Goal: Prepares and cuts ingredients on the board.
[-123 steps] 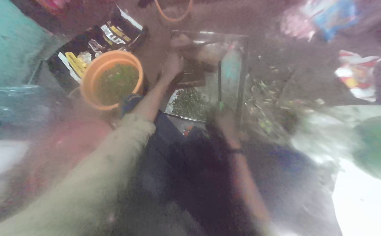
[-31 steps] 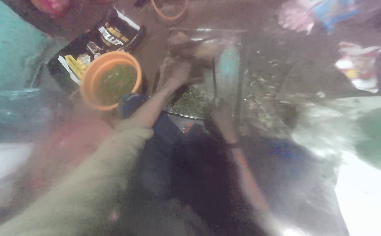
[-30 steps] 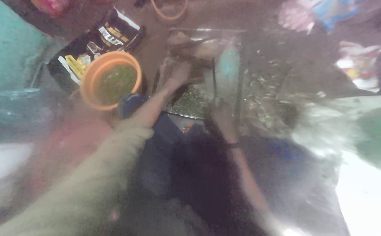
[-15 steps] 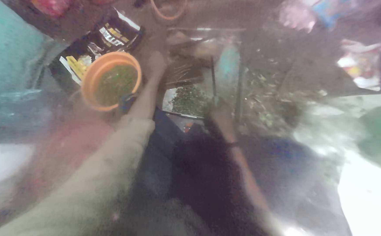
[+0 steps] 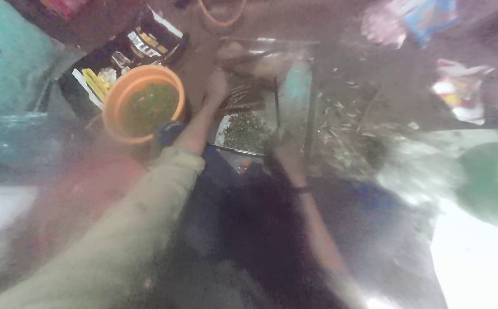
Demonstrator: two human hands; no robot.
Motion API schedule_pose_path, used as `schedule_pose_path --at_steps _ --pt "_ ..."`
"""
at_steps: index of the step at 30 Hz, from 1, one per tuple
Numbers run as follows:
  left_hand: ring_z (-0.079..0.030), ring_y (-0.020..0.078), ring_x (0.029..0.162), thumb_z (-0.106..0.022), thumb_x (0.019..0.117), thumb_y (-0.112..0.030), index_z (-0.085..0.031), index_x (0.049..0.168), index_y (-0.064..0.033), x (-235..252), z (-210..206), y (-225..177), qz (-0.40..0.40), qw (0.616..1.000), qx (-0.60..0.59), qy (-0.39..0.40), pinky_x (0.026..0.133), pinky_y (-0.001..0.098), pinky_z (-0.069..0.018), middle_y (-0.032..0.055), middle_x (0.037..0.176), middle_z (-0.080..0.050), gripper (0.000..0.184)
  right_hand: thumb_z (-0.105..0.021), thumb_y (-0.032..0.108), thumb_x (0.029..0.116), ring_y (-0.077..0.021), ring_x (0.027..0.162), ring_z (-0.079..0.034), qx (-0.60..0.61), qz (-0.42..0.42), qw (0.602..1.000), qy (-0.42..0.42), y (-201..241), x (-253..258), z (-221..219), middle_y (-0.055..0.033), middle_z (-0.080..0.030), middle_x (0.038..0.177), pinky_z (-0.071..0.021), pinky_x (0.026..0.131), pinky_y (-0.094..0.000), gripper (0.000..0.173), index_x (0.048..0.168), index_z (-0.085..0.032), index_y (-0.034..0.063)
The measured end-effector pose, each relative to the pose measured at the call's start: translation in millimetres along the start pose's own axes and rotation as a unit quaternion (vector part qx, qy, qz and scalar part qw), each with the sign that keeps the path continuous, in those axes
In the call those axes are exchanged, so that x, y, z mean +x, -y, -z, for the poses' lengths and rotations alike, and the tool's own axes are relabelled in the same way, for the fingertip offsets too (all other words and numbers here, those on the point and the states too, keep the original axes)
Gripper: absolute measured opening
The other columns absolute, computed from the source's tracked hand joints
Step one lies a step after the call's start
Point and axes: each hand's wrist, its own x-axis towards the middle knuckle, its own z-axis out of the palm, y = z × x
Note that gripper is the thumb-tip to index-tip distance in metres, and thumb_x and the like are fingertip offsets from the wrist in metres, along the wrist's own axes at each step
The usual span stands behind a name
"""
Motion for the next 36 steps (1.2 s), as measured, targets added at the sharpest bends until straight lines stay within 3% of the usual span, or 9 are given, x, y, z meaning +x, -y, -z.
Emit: schedule_pose_path --at_steps 5,8,11,17,20,25,31,33,36 --pt "-0.069 0.0321 0.117 -0.063 0.095 -0.026 -0.077 0.118 -0.0219 -3.9 9.9 -1.5 -0.006 0.999 -0.035 0.023 0.099 0.0612 -0.0544 0.0099 0.122 -0.074 0.027 -0.051 0.043 0.1081 -0.0371 0.084 -0.069 -0.002 0.003 1.0 0.001 0.2 0.4 -0.2 -0.0207 -0.069 0.094 -0.0562 0.075 -0.0594 0.044 0.127 -0.06 0.0044" --pt "-0.068 0.0315 0.12 -0.057 0.1025 -0.039 -0.075 0.122 -0.0177 -10.5 21.7 -7.7 0.019 0.996 -0.075 0.051 0.103 0.0607 -0.052 0.0112 0.124 -0.073 0.034 -0.052 0.041 0.1083 -0.037 0.083 -0.069 0.009 0.01 1.0 -0.002 -1.5 -0.1 0.2 -0.021 -0.069 0.094 -0.0561 0.075 -0.0596 0.042 0.128 -0.06 0.0044" --pt "-0.069 0.0317 0.117 -0.057 0.102 -0.044 -0.074 0.121 -0.0129 -15.7 24.6 -12.3 0.059 0.989 -0.129 0.037 0.101 0.0603 -0.0524 0.0131 0.121 -0.074 0.04 -0.052 0.042 0.1082 -0.0365 0.081 -0.069 0.013 0.013 1.0 -0.006 -2.8 0.5 -0.9 -0.0202 -0.068 0.092 -0.056 0.073 -0.0589 0.043 0.127 -0.06 0.0041" --pt "-0.067 0.0327 0.12 -0.062 0.1006 -0.028 -0.074 0.121 -0.0088 -14.7 22.3 -10.4 0.047 0.989 -0.139 0.01 0.105 0.0558 -0.0514 0.016 0.125 -0.072 0.031 -0.052 0.043 0.1084 -0.0369 0.08 -0.068 0.012 0.013 1.0 -0.004 0.6 -1.6 2.2 -0.0207 -0.067 0.091 -0.0551 0.073 -0.0591 0.044 0.125 -0.06 0.0026" --pt "-0.067 0.0369 0.12 -0.064 0.0996 -0.035 -0.066 0.133 -0.0048 -11.7 14.2 -11.3 0.063 0.996 -0.057 0.003 0.103 0.0581 -0.0524 0.0205 0.127 -0.07 0.045 -0.052 0.043 0.1081 -0.0351 0.079 -0.068 0.008 0.004 1.0 0.002 2.6 -1.7 1.0 -0.0192 -0.068 0.09 -0.0557 0.072 -0.0576 0.043 0.125 -0.059 0.0039" --pt "-0.068 0.0354 0.117 -0.062 0.0991 -0.034 -0.075 0.116 -0.0106 -2.8 -4.2 -9.7 0.014 1.0 0.013 -0.008 0.1 0.0602 -0.0539 0.0161 0.123 -0.072 0.032 -0.052 0.042 0.1081 -0.0361 0.083 -0.069 0.003 0.002 1.0 0.007 3.3 -3.0 2.2 -0.0205 -0.069 0.093 -0.0565 0.075 -0.0581 0.043 0.128 -0.059 0.004" --pt "-0.068 0.0371 0.118 -0.066 0.0936 -0.023 -0.075 0.118 -0.0103 -2.2 -8.6 -12.7 0.012 0.999 0.031 0.011 0.097 0.0607 -0.0557 0.0176 0.126 -0.07 0.028 -0.052 0.044 0.1079 -0.0371 0.086 -0.07 -0.011 0.003 1.0 0.007 1.3 0.9 -3.1 -0.0207 -0.07 0.095 -0.0569 0.077 -0.0598 0.045 0.127 -0.06 0.0043" --pt "-0.068 0.0392 0.116 -0.065 0.0942 -0.019 -0.073 0.118 -0.0063 -8.9 -2.4 -17.8 0.005 1.0 0.018 0.02 0.095 0.0618 -0.0555 0.0203 0.123 -0.07 0.028 -0.052 0.044 0.1079 -0.0374 0.087 -0.07 -0.011 0.004 1.0 0.01 0.2 1.2 -3.3 -0.0211 -0.07 0.096 -0.0567 0.078 -0.0599 0.046 0.128 -0.06 0.0038" --pt "-0.069 0.0354 0.115 -0.067 0.0917 -0.023 -0.074 0.118 -0.0124 -3.2 -3.1 -7.7 -0.067 0.997 0.008 0.031 0.096 0.062 -0.0549 0.0158 0.122 -0.072 0.03 -0.052 0.044 0.1079 -0.0366 0.085 -0.07 -0.002 0.012 1.0 0.007 -1.2 1.5 -3.6 -0.0206 -0.069 0.095 -0.0575 0.077 -0.0582 0.046 0.128 -0.06 0.0038"
